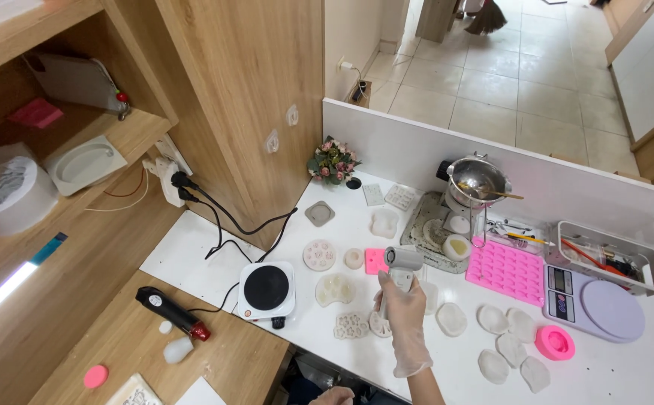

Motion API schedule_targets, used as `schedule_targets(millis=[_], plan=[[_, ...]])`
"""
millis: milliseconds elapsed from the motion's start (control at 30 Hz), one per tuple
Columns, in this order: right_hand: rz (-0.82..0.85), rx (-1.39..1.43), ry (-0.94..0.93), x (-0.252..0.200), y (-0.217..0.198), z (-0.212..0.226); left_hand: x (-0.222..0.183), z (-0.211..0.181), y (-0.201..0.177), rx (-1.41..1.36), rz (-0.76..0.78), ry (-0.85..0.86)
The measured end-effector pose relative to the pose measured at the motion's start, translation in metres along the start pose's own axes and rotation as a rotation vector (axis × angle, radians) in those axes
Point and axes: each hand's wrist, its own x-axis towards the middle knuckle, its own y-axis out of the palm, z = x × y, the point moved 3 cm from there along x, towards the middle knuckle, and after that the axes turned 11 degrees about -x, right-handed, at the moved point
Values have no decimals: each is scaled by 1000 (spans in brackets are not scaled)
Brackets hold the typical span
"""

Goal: Measure the temperature of candle molds and wax using an infrared thermometer.

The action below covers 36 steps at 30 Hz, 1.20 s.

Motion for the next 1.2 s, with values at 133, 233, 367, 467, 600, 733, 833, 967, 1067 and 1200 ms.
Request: schedule_targets(millis=[133, 233, 367, 467, 600, 733, 833, 967, 1067, 1200], plan=[[46, 59, 2, 4, -14, -9, -62, -168, -1, 351, -276, -514], [64, 56, -13, 8, -29, -24, -78, -242, -6, 300, -165, -630], [120, 62, 35, 3, -48, -55, -92, -253, -9, 223, -183, -546], [141, 186, 132, 8, -56, -92, -96, -257, -18, 239, -156, -477], [235, 189, 214, 14, -67, -116, -99, -268, -24, 163, -219, -482], [279, 79, 143, 27, -59, -107, -81, -250, -38, 183, -320, -379], [108, -135, 50, 38, -38, -96, -65, -261, -54, 190, -309, -403], [91, -171, -53, 32, -23, -83, -27, -245, -67, 389, -359, -351], [215, -352, -98, 25, -17, -85, -2, -241, -69, 549, -281, -309], [372, -655, -216, 23, -13, -95, 35, -191, -68, 727, -310, -360]])
